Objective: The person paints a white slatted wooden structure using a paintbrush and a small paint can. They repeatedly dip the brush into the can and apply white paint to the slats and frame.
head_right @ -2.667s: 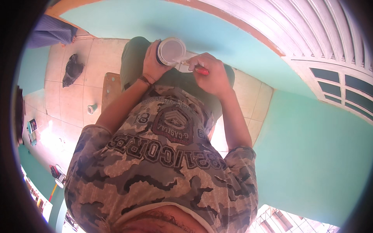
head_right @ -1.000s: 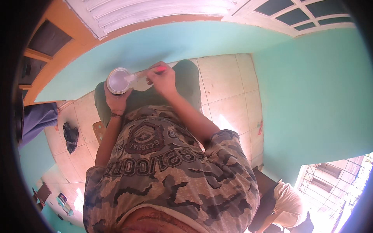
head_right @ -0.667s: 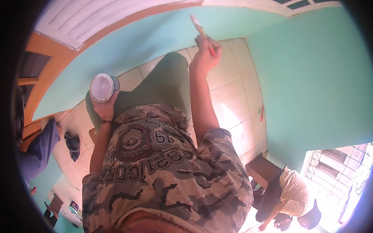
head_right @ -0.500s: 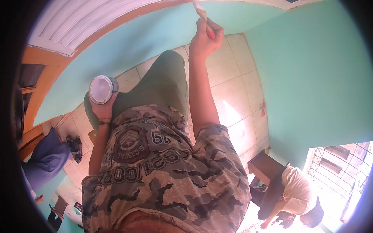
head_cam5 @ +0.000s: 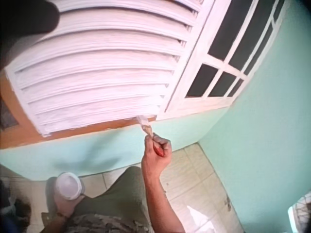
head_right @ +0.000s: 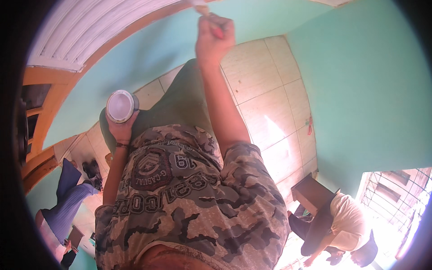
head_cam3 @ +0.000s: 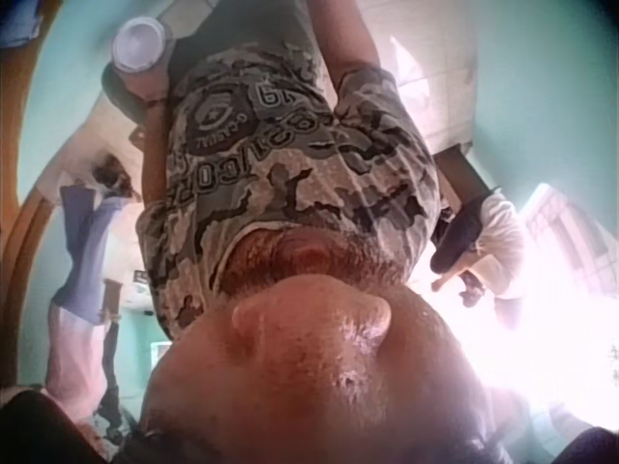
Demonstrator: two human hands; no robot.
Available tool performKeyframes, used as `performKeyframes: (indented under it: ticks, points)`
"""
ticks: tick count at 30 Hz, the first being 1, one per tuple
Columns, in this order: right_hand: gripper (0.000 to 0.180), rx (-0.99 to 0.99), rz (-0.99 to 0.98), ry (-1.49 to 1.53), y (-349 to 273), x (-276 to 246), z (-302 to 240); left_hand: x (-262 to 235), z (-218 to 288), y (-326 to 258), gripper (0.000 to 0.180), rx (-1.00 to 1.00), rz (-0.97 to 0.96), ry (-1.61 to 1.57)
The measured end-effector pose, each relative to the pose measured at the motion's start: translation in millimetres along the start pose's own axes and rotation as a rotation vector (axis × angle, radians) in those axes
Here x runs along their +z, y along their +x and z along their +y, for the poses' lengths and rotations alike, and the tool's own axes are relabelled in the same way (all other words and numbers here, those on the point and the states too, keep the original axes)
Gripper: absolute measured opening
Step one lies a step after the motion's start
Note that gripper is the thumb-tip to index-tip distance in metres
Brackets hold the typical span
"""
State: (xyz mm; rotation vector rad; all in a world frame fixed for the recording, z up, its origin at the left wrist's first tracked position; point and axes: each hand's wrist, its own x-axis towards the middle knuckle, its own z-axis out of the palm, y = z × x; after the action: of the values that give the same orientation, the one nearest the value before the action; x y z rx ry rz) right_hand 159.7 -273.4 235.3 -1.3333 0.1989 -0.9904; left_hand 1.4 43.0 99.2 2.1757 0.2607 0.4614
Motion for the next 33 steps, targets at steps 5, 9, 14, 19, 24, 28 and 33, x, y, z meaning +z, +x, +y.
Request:
performKeyframes:
  ticks: [5,9,14,19,24,28,33]
  points:
    - [0.021,-0.001,0.061,-0.029,26.7,-12.7,12.3,-0.8,5.1,0.6,0.111,-0.004,-0.024,0.009]
    - [0.019,-0.037,-0.214,-0.009,-11.2,-0.6,11.4,0.8,4.9,0.7,0.11,0.021,-0.02,0.031]
    - [0.021,0.042,-0.044,0.109,0.6,-14.1,13.0,-2.8,14.1,1.1,0.108,0.016,-0.03,0.01]
    - [0.02,-0.075,-0.101,0.056,-6.7,11.5,10.4,-0.3,15.7,2.8,0.107,-0.001,-0.043,-0.044]
    - [0.016,-0.004,-0.317,0.043,-47.7,21.7,-9.4,1.9,15.2,1.3,0.106,0.036,-0.01,-0.018]
    - [0.016,0.048,0.024,0.124,-7.4,-0.3,-6.3,1.5,17.0,0.3,0.105,0.013,0.002,-0.027]
    - [0.019,-0.173,-0.169,-0.11,-21.8,26.1,9.5,8.4,17.2,1.1,0.104,0.039,-0.021,-0.08]
